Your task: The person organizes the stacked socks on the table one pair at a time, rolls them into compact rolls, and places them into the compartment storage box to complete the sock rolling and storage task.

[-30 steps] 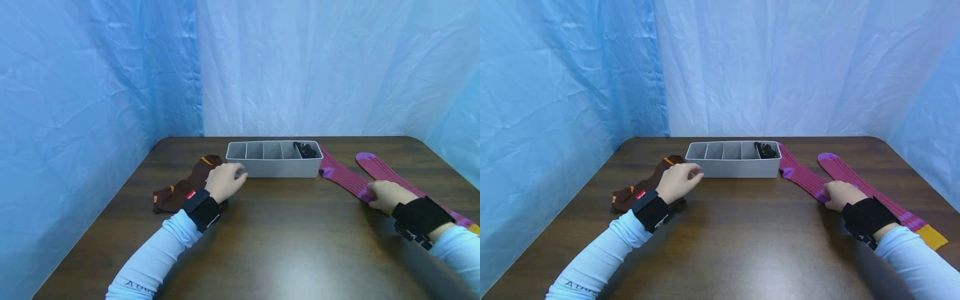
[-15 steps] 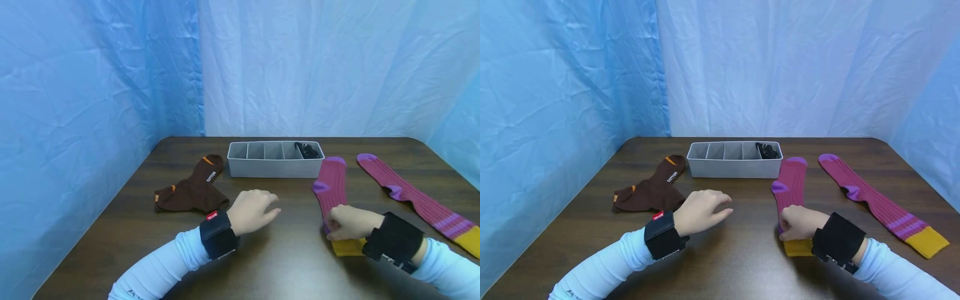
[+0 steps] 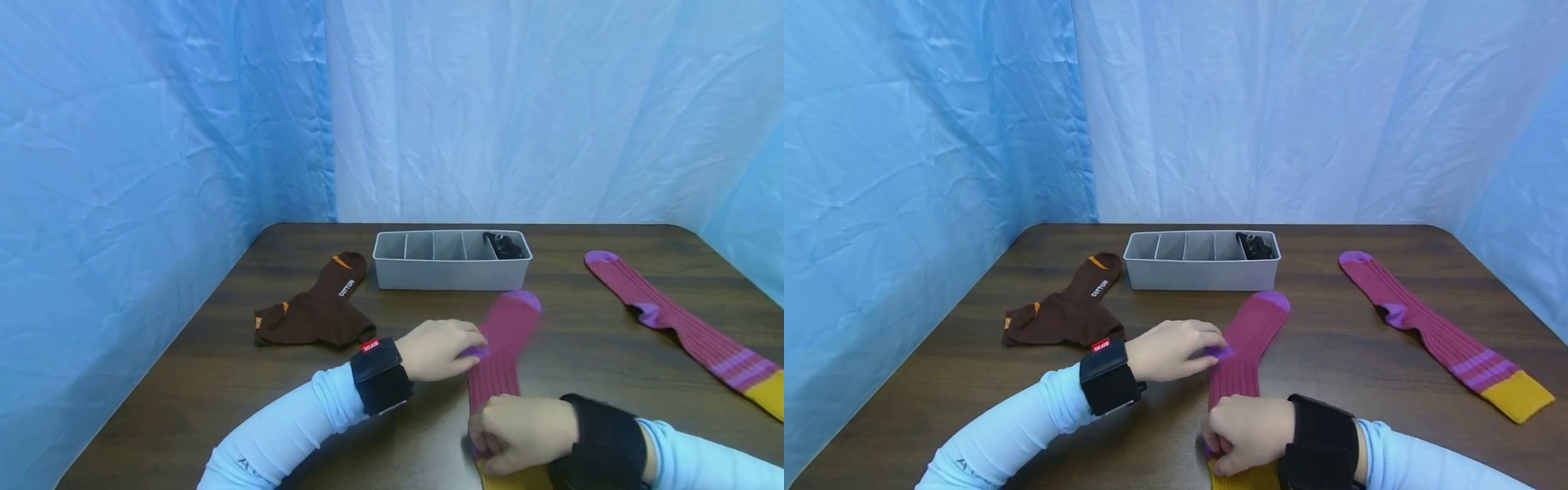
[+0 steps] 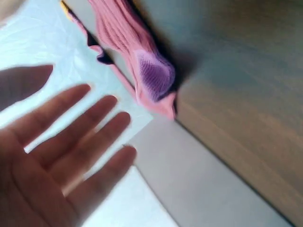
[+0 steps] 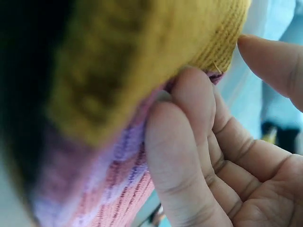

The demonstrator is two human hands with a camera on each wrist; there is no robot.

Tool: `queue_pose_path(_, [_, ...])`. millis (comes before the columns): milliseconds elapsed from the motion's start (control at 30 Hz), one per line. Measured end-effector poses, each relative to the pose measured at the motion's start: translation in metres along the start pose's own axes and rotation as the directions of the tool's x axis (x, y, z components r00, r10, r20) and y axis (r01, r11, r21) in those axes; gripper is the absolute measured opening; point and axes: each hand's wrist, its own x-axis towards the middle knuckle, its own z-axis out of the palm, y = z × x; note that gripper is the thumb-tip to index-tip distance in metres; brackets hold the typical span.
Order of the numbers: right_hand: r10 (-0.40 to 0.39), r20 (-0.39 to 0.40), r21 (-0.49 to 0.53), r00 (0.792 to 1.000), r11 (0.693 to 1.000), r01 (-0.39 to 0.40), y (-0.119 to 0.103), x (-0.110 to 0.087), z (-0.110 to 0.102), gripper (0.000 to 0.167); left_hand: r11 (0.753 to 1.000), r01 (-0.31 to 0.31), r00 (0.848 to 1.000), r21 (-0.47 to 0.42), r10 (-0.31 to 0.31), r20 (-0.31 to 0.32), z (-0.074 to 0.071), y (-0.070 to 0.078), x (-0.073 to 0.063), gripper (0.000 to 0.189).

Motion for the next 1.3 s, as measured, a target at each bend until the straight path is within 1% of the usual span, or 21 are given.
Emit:
queue_pose_path(67, [-0.044,0.012,-0.013,0.999,0.999,0.044,-0.006,0.005,0.004,0.010,1.000,-0.017,0.998,0.006,0.017,0.059,0.005,-0.002,0.008,0.030])
queue_pose_path(133, [-0.057,0.032,-0.003,0.998,0.998,0.057,-0.011,0.008,0.006,0.013,0.998,0.001,0.995,0.060,-0.007,0.098,0.013,-0.005,0.016,0.034])
queue_pose_path(200, [-0.055,0.059,0.033,0.997,0.998,0.053,-0.015,0.011,0.008,0.015,0.990,0.057,0.989,0.128,-0.074,0.131,0.020,-0.008,0.023,0.038])
queue_pose_path(233, [-0.053,0.071,0.049,0.996,0.998,0.049,-0.016,0.012,0.009,0.016,0.982,0.089,0.983,0.167,-0.113,0.143,0.022,-0.010,0.027,0.041])
queue_pose_path(300, [-0.040,0.097,0.083,0.994,0.996,0.032,-0.018,0.014,0.009,0.016,0.967,0.141,0.968,0.211,-0.180,0.177,0.024,-0.015,0.033,0.047])
queue_pose_path(367, [-0.034,0.109,0.095,0.993,0.995,0.024,-0.019,0.014,0.009,0.016,0.965,0.166,0.952,0.205,-0.211,0.222,0.022,-0.020,0.040,0.055])
queue_pose_path(467, [-0.042,0.101,0.079,0.994,0.996,0.034,-0.020,0.015,0.008,0.017,0.971,0.154,0.946,0.181,-0.198,0.256,0.016,-0.026,0.050,0.068])
queue_pose_path(533, [-0.043,0.094,0.064,0.995,0.997,0.037,-0.022,0.016,0.007,0.018,0.973,0.154,0.946,0.171,-0.195,0.261,0.013,-0.029,0.055,0.075])
queue_pose_path(600, [-0.039,0.089,0.052,0.995,0.998,0.034,-0.024,0.017,0.008,0.018,0.971,0.155,0.946,0.183,-0.199,0.256,0.013,-0.030,0.058,0.080])
queue_pose_path(733, [-0.005,0.100,0.057,0.995,0.998,-0.001,-0.028,0.020,0.008,0.016,0.966,0.151,0.937,0.208,-0.206,0.280,0.015,-0.032,0.057,0.081])
queue_pose_path(800, [0.011,0.106,0.062,0.994,0.998,-0.017,-0.029,0.021,0.009,0.016,0.956,0.183,0.928,0.228,-0.245,0.282,0.017,-0.034,0.057,0.079])
queue_pose_path(867, [0.017,0.104,0.044,0.994,0.999,-0.022,-0.031,0.022,0.009,0.015,0.938,0.247,0.908,0.242,-0.312,0.279,0.017,-0.037,0.056,0.074])
queue_pose_path(933, [0.012,0.094,0.025,0.995,1.000,-0.014,-0.031,0.023,0.009,0.014,0.917,0.307,0.889,0.255,-0.372,0.268,0.019,-0.045,0.060,0.071])
queue_pose_path(967, [0.006,0.087,0.017,0.996,1.000,-0.007,-0.032,0.023,0.009,0.013,0.908,0.326,0.878,0.262,-0.394,0.273,0.020,-0.050,0.063,0.069])
queue_pose_path(1000, [0.002,0.079,0.011,0.997,1.000,-0.003,-0.032,0.024,0.009,0.012,0.904,0.336,0.872,0.264,-0.404,0.276,0.023,-0.055,0.067,0.068])
queue_pose_path(1033, [-0.006,0.068,0.001,0.998,1.000,0.006,-0.032,0.025,0.009,0.011,0.909,0.323,0.879,0.263,-0.391,0.272,0.031,-0.066,0.072,0.070])
queue_pose_path(1167, [-0.022,0.017,-0.009,1.000,1.000,0.022,-0.032,0.031,0.010,0.008,0.921,0.299,0.883,0.249,-0.366,0.294,0.057,-0.096,0.093,0.076])
queue_pose_path(1200, [-0.019,0.001,-0.016,1.000,1.000,0.019,-0.033,0.033,0.010,0.007,0.921,0.302,0.885,0.248,-0.367,0.288,0.058,-0.096,0.095,0.077])
queue_pose_path(1233, [-0.003,-0.010,-0.015,1.000,1.000,0.003,-0.033,0.034,0.011,0.006,0.922,0.305,0.883,0.238,-0.368,0.291,0.064,-0.103,0.099,0.079])
queue_pose_path(1267, [0.011,-0.018,-0.010,1.000,1.000,-0.012,-0.034,0.036,0.011,0.006,0.914,0.328,0.870,0.240,-0.391,0.300,0.058,-0.095,0.098,0.078])
queue_pose_path(1300, [0.025,-0.025,-0.006,0.999,1.000,-0.025,-0.034,0.036,0.012,0.005,0.917,0.319,0.881,0.239,-0.380,0.283,0.065,-0.101,0.102,0.077])
